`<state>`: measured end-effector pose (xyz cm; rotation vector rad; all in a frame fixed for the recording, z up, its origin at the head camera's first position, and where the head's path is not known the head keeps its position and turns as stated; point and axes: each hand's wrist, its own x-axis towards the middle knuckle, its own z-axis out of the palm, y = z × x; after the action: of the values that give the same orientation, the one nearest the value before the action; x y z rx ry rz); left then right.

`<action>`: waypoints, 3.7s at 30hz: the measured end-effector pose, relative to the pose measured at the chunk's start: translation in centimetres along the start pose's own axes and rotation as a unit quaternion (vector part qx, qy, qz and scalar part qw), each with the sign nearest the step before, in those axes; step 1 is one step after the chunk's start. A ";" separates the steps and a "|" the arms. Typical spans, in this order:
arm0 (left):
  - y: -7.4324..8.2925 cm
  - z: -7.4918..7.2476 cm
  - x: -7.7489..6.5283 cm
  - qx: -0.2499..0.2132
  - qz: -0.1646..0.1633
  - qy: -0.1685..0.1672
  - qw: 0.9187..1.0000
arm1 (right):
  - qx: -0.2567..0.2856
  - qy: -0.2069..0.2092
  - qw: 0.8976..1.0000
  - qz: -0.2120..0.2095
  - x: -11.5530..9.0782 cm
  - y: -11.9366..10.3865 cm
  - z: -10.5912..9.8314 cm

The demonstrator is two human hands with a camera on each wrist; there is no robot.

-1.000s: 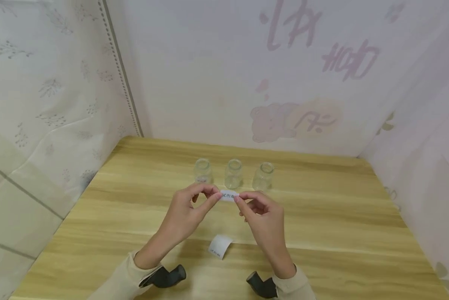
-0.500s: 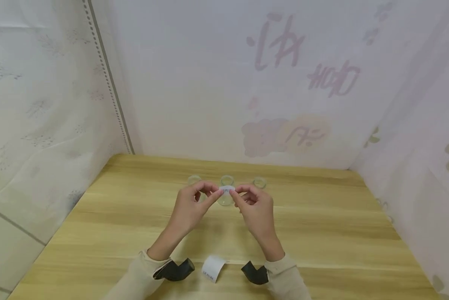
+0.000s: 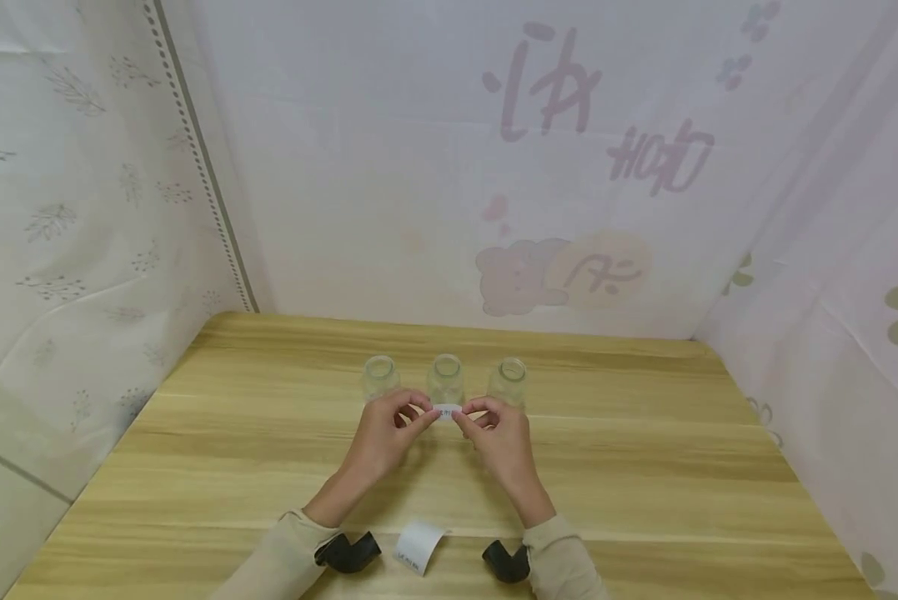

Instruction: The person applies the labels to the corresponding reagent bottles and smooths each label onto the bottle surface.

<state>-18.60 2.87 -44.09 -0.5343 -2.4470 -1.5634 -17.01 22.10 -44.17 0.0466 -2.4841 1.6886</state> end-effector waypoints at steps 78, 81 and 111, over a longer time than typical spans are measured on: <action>-2.6 1.4 0.0 -0.002 -0.019 -0.026 0.999 | -0.029 0.029 0.999 -0.021 0.6 2.0 1.2; -2.6 1.4 0.0 0.000 -0.018 -0.024 1.000 | -0.033 0.030 0.999 -0.022 0.5 2.0 1.3; -2.5 1.6 -0.5 0.016 -0.013 -0.005 1.000 | -0.070 0.055 0.994 -0.070 0.4 2.1 1.6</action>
<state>-19.10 3.32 -47.02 -0.5081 -2.4912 -1.5312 -17.76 21.39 -46.70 0.1060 -2.4490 1.4194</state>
